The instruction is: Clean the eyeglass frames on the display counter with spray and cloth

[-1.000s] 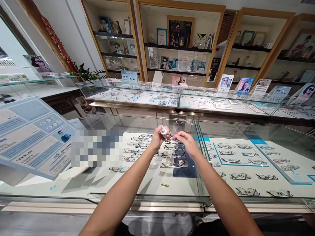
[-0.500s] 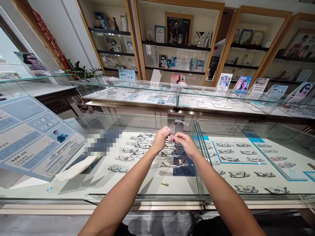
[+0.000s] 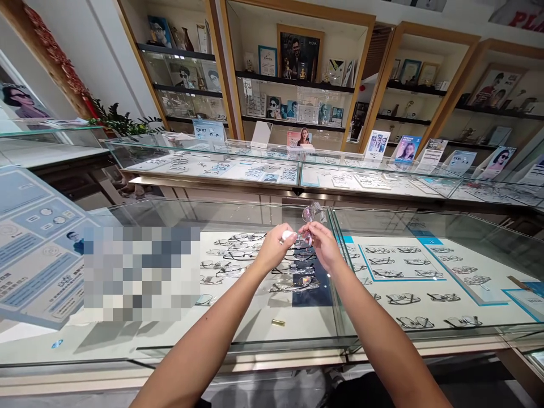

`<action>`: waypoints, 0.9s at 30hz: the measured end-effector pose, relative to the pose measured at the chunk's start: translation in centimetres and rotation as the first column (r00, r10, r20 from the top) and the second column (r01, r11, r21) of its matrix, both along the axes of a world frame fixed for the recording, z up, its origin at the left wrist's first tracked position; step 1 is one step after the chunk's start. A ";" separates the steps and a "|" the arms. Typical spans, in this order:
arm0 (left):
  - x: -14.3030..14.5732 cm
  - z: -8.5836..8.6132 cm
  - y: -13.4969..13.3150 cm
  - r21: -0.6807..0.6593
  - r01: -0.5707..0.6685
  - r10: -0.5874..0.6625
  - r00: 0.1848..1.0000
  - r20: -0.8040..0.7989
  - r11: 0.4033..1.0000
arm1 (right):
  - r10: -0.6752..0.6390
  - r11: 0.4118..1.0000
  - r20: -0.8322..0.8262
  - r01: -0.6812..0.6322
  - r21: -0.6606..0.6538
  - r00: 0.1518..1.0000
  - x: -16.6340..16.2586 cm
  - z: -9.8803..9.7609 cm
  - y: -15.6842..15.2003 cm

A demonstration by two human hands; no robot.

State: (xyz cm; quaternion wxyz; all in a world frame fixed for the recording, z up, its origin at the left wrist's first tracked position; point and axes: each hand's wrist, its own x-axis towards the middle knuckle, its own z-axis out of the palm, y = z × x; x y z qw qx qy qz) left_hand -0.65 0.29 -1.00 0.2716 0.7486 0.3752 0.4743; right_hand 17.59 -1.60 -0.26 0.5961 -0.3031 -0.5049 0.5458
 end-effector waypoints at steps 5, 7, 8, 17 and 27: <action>0.4 0.0 -0.3 -0.025 0.074 -0.075 0.997 -0.018 0.997 | -0.012 1.000 0.047 0.011 0.015 0.999 0.0 0.0 0.0; 0.3 0.2 -0.5 -0.057 0.075 -0.074 0.997 0.016 0.996 | 0.001 1.000 0.041 -0.002 0.027 0.999 0.0 0.0 -0.1; 0.2 0.4 -0.6 -0.070 0.067 -0.065 0.997 0.039 0.995 | 0.002 1.000 0.041 -0.004 0.028 0.999 0.0 0.0 -0.1; -3.5 3.2 0.3 -0.037 -0.190 0.193 0.947 0.256 0.981 | 0.011 1.000 -0.052 -0.012 -0.021 0.999 0.5 0.0 0.1; -17.1 0.2 4.3 -0.187 -0.662 0.675 0.738 0.007 0.725 | -0.015 1.000 -0.013 0.015 -0.021 1.000 1.2 -0.6 0.9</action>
